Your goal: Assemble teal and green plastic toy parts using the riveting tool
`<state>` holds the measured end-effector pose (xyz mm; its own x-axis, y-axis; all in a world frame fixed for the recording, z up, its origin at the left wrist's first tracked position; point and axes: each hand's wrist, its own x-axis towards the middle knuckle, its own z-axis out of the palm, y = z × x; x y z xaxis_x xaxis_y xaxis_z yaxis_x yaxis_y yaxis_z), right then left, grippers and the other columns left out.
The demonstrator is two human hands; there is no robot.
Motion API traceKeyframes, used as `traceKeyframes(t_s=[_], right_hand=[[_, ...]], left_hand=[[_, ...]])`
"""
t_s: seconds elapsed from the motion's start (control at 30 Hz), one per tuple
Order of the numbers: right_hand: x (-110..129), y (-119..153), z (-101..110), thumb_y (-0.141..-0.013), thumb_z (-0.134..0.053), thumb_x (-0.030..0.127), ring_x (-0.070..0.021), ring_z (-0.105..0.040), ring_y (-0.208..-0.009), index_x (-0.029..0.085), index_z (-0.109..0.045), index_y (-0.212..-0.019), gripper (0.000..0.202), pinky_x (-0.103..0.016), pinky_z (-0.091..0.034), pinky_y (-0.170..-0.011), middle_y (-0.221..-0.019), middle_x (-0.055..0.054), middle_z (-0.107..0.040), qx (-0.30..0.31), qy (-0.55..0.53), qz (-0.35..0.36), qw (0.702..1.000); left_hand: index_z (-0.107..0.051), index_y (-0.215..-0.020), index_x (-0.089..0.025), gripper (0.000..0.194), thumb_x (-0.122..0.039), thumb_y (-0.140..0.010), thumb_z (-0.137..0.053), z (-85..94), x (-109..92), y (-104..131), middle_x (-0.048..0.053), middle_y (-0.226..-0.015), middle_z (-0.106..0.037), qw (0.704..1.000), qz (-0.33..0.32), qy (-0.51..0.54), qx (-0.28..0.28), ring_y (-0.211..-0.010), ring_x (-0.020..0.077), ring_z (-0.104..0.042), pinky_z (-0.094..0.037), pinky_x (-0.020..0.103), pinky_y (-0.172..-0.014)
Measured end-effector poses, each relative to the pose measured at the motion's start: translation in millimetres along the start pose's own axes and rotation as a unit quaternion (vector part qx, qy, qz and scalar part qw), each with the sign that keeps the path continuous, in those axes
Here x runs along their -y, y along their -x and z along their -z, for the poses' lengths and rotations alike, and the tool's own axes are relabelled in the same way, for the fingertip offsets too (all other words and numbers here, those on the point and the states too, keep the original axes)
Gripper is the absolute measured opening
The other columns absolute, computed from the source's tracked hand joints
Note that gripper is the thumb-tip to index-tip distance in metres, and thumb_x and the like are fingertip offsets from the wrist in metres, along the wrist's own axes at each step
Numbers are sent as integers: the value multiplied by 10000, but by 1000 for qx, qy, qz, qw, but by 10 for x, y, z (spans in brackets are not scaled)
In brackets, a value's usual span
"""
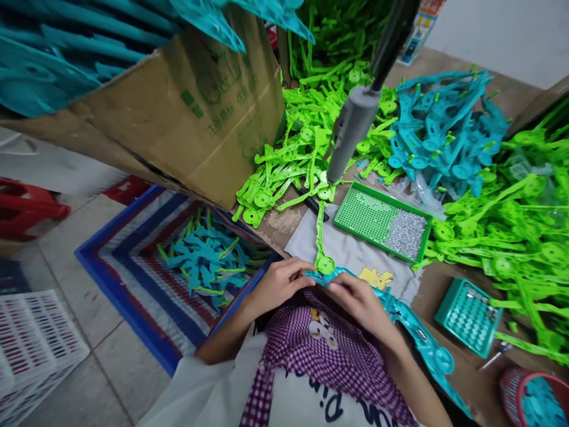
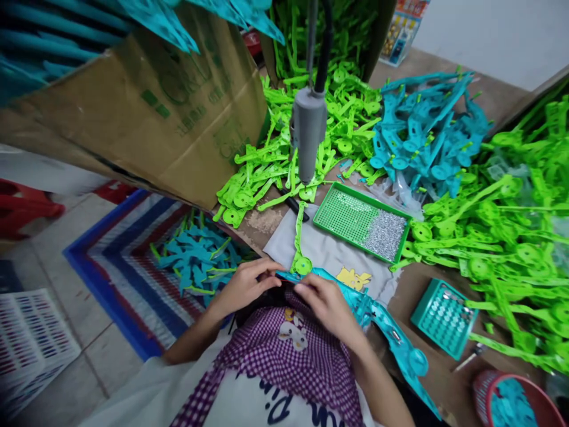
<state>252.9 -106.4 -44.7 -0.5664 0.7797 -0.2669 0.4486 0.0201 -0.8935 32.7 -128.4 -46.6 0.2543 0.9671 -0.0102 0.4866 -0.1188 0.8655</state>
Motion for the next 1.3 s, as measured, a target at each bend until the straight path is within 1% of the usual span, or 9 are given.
traceKeyframes(t_s=[0.2, 0.33, 0.43, 0.57, 0.7, 0.83, 1.0, 1.1, 1.3], right_hand=[[-441, 187, 538, -950, -405, 434, -206, -592, -810, 193, -657, -916, 350, -343, -455, -741, -860, -73, -632, -101, 167, -36, 980], [-212, 196, 496, -936, -435, 358, -315, -498, -1198, 228, -529, -1304, 402, -514, -379, -972, -1273, -148, -546, -242, 340, 30, 908], [47, 21, 335, -958, -398, 330, -248, -444, -1289, 270, -387, -1417, 463, -441, -374, -1038, -1389, -102, -481, -209, 259, 113, 936], [69, -216, 220, -968, -343, 447, -229, -615, -1034, 221, -337, -1440, 524, -372, -474, -867, -1196, -104, -626, -175, 165, 22, 970], [-156, -168, 244, -945, -393, 493, -196, -621, -743, 199, -600, -1118, 399, -307, -453, -689, -809, -42, -656, -165, 128, -24, 978], [-340, -155, 168, -965, -368, 450, -176, -599, -763, 210, -607, -813, 371, -281, -434, -703, -788, -40, -613, -184, 124, 11, 975], [-491, -419, -154, -977, -337, 411, -209, -599, -984, 204, -601, -990, 336, -312, -440, -852, -1049, -91, -645, -210, 156, 29, 965], [-576, -482, -262, -985, -309, 403, -221, -619, -901, 195, -601, -991, 359, -322, -440, -797, -934, -87, -671, -221, 202, -15, 954], [-702, -392, -302, -990, -302, 399, -197, -618, -769, 196, -601, -873, 380, -289, -418, -700, -812, -74, -659, -231, 239, -6, 943]], left_hand=[[-648, -1052, -168, 231, -260, -969, -453, -219, 34, -225, 52, -967, -680, 989, -114, -66, 68, -907, 155, -621, -477, 256, -835], [-643, -954, -143, 250, -244, -975, -416, -445, -56, -605, 73, -898, -660, 964, -159, -187, 98, -893, 193, -613, -473, 329, -867], [-617, -1017, -128, 182, -170, -932, -462, -465, -165, -852, 96, -988, -659, 962, -177, -177, 114, -953, 212, -611, -473, 340, -891], [-629, -981, -137, 171, -127, -896, -480, -317, -198, -904, 92, -992, -656, 974, -170, -98, 115, -971, 205, -611, -484, 325, -890], [-600, -1127, -204, 226, -221, -920, -513, -113, 116, -836, 62, -1115, -626, 986, -158, -34, 40, -1090, 181, -575, -457, 311, -970], [-609, -1125, -209, 257, -156, -927, -454, 61, 615, -1092, 67, -1122, -597, 979, -108, -148, -92, -1073, 192, -567, -455, 356, -967], [-567, -1235, -196, 352, -127, -895, -507, 210, 962, -1628, 88, -1243, -580, 941, -193, -278, -23, -1137, 227, -514, -429, 391, -968], [-568, -1239, -199, 343, -200, -897, -550, 270, 1018, -1752, 92, -1150, -636, 915, -207, -345, 12, -1054, 247, -537, -417, 398, -904], [-491, -1301, -160, 355, -235, -957, -440, 170, 1034, -1856, 135, -1237, -602, 889, -212, -405, -24, -1076, 262, -526, -344, 420, -940]])
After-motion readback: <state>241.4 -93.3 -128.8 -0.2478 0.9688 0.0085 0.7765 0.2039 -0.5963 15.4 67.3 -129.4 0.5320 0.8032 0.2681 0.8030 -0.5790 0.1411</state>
